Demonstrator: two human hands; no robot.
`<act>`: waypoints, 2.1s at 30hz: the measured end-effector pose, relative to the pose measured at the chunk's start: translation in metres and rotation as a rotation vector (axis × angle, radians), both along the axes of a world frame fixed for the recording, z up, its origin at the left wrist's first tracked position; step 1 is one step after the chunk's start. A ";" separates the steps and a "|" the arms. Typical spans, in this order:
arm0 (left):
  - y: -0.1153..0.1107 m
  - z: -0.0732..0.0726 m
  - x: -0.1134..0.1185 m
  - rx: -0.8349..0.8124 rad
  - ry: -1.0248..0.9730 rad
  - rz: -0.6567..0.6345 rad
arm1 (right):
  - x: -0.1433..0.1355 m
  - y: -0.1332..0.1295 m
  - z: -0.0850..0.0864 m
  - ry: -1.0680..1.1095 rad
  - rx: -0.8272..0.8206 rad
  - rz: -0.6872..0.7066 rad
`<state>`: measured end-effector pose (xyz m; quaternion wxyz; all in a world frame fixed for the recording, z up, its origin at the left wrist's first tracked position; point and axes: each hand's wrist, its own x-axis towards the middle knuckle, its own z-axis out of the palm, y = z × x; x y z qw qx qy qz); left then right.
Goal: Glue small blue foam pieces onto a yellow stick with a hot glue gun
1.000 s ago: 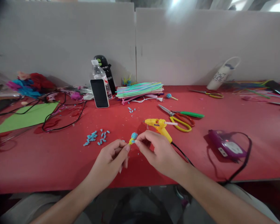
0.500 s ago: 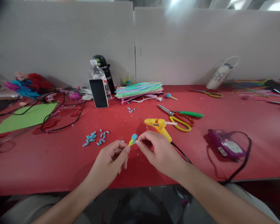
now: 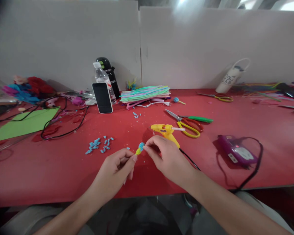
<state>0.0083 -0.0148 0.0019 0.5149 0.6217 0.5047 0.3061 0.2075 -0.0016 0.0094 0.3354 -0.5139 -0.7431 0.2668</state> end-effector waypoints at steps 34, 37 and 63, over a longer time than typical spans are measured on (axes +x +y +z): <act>0.004 0.009 -0.003 -0.070 -0.049 -0.084 | 0.003 0.000 0.008 0.170 -0.121 0.040; 0.004 0.010 -0.003 -0.081 -0.054 -0.090 | 0.003 0.000 0.008 0.175 -0.124 0.038; 0.007 0.010 -0.003 -0.132 -0.044 -0.100 | 0.011 0.002 0.009 -0.129 0.392 0.222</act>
